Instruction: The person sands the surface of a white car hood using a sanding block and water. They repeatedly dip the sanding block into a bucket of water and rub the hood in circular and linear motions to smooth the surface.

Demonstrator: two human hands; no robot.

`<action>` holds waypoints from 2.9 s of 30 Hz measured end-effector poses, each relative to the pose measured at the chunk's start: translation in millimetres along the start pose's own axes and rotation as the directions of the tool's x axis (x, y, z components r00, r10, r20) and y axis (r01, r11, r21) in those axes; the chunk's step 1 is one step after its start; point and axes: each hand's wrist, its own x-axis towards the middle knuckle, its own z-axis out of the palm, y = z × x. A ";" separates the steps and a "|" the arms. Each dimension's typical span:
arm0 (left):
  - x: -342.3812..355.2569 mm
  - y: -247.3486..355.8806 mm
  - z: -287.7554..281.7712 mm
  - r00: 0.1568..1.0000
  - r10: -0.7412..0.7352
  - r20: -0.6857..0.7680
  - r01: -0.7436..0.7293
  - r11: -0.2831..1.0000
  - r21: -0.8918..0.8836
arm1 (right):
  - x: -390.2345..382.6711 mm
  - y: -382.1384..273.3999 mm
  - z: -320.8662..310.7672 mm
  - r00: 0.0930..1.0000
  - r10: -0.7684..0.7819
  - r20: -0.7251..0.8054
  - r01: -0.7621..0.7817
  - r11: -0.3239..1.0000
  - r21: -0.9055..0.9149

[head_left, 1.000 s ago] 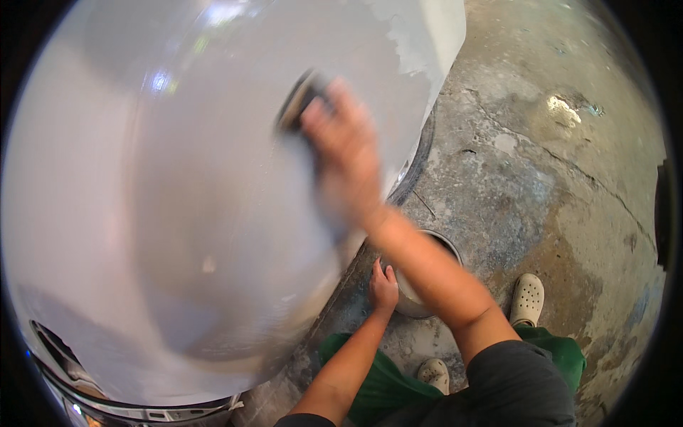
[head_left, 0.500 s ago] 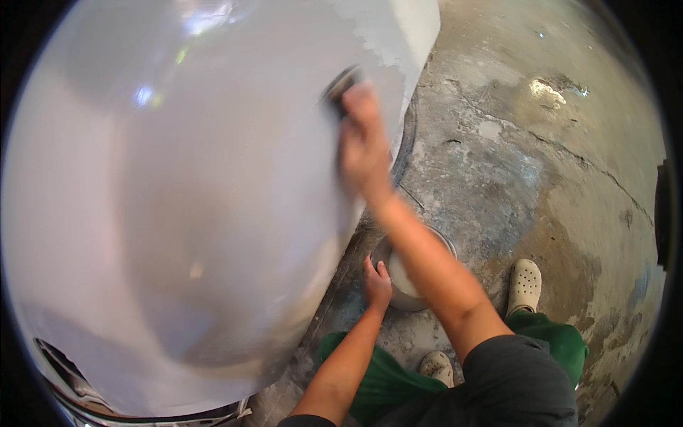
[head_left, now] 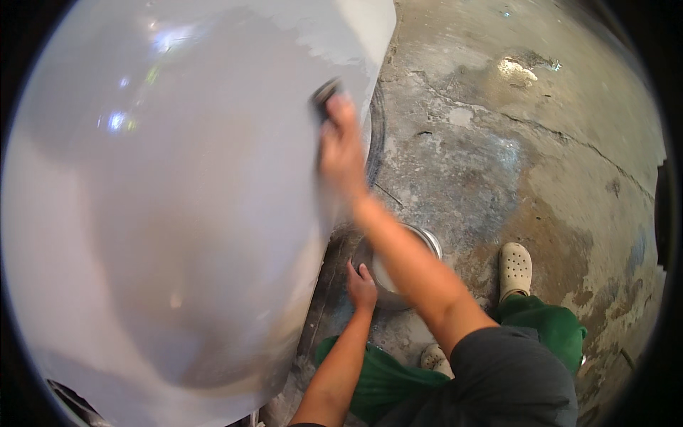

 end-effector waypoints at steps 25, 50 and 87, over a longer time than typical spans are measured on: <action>20.5 -10.2 137.5 0.526 -0.220 0.821 -0.076 0.950 0.303 | -115.1 58.4 -141.9 0.827 0.487 -0.281 -0.545 0.817 -0.188; -11.4 78.6 -53.2 0.877 0.423 0.229 -0.368 0.897 -0.247 | -141.5 90.9 -166.0 0.791 0.544 -0.280 -0.583 0.809 -0.075; -70.5 111.5 -15.2 0.840 -0.472 0.266 0.283 -0.037 -0.958 | -195.1 -11.5 -146.4 0.606 0.525 0.597 -0.507 0.834 -0.219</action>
